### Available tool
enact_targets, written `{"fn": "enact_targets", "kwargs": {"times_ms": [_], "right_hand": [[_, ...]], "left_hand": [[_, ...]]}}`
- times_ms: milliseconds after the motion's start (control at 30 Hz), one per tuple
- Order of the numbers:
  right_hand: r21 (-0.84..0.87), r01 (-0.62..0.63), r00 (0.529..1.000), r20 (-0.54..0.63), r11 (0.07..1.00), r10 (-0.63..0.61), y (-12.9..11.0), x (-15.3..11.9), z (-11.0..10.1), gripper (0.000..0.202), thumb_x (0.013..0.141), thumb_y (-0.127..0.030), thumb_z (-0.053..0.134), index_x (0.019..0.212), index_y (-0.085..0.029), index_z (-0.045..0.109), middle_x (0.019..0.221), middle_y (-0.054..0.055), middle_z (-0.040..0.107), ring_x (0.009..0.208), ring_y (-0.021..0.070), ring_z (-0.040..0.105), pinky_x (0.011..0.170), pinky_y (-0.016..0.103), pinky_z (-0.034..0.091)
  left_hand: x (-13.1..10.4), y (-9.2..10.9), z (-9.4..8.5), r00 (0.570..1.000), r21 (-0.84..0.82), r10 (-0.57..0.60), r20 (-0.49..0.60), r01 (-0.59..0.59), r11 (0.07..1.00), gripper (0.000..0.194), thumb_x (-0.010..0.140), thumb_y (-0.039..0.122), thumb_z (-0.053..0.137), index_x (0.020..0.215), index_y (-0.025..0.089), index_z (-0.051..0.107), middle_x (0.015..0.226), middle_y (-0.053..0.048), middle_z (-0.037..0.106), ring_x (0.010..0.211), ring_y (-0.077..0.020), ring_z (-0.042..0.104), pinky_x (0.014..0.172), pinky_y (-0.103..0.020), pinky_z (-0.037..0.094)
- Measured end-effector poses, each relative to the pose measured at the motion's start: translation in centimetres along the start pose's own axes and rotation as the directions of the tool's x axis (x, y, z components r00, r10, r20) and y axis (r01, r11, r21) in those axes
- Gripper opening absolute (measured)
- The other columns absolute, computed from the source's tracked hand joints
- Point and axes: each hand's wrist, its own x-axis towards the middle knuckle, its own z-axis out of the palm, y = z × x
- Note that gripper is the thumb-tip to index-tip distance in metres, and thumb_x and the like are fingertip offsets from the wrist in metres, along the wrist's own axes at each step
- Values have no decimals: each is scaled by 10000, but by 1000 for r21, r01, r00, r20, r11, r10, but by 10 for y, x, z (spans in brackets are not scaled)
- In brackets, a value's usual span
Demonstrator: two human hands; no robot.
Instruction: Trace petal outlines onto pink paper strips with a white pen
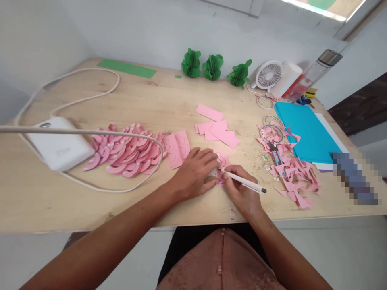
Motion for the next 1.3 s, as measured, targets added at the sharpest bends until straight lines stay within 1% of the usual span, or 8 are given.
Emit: {"fn": "enact_targets", "kwargs": {"times_ms": [167, 267, 433, 533, 667, 833, 967, 1300], "right_hand": [[-17, -1, 1000, 9, 1000, 1, -1, 1, 0, 89, 865, -203, 535, 884, -212, 621, 760, -4, 651, 656, 127, 577, 633, 238, 442], [6, -12, 1000, 3, 1000, 12, -2, 2, -1, 84, 864, -214, 539, 880, -210, 621, 765, 0, 659, 659, 130, 589, 639, 240, 451], [29, -42, 999, -31, 999, 43, -4, 1, -1, 89, 861, -217, 539, 873, -203, 626, 751, 2, 658, 650, 131, 594, 625, 236, 455], [16, -37, 999, -30, 999, 37, -3, 1, -1, 86, 859, -211, 541, 871, -205, 626, 746, -4, 656, 643, 127, 589, 617, 232, 449], [8, -21, 1000, -19, 1000, 21, -2, 1, 0, 83, 864, -209, 537, 868, -208, 620, 768, 0, 665, 681, 133, 604, 646, 236, 457], [-15, -18, 1000, -9, 1000, 18, 0, 1, 1, 82, 863, -202, 536, 871, -209, 617, 736, -11, 645, 623, 122, 570, 618, 231, 443], [-18, -18, 1000, -3, 1000, 17, 0, 1, 2, 79, 863, -203, 539, 876, -210, 616, 751, -9, 647, 645, 125, 577, 621, 231, 440], [-44, -3, 1000, -26, 999, 2, 0, 0, 1, 88, 856, -192, 536, 876, -209, 620, 779, 0, 668, 675, 132, 600, 636, 240, 445]], "left_hand": [[0, 0, 0, 1000, -7, -3, -4, 3, 1000, 230, 858, 283, 546, 1061, 187, 592, 1230, -104, 610, 1245, -277, 470, 1034, -459, 327], [0, 0, 0, 1000, -9, -8, 1, 8, 1000, 233, 854, 286, 554, 1062, 188, 593, 1235, -103, 609, 1249, -281, 467, 1039, -464, 326], [0, 0, 0, 1000, -8, -13, 7, 13, 1000, 229, 857, 298, 560, 1051, 179, 593, 1248, -107, 603, 1260, -287, 460, 1052, -473, 316], [0, 0, 1, 1000, -8, -12, 6, 13, 1000, 232, 860, 300, 556, 1057, 183, 594, 1257, -106, 599, 1265, -288, 456, 1054, -476, 315], [0, 0, 1, 1000, -3, -8, 5, 8, 1000, 233, 861, 299, 552, 1056, 178, 595, 1246, -109, 604, 1261, -291, 460, 1047, -478, 317], [0, 0, 1, 1000, -4, -3, 3, 3, 1000, 232, 860, 300, 554, 1055, 181, 595, 1243, -108, 605, 1258, -288, 464, 1042, -471, 320], [0, 0, 1, 1000, -3, -6, 1, 6, 1000, 236, 856, 292, 558, 1062, 185, 595, 1236, -103, 609, 1253, -284, 468, 1042, -469, 321], [0, 0, 1, 1000, 4, -4, -11, 4, 1000, 242, 843, 281, 570, 1067, 194, 592, 1232, -98, 613, 1250, -278, 471, 1039, -462, 327]]}}
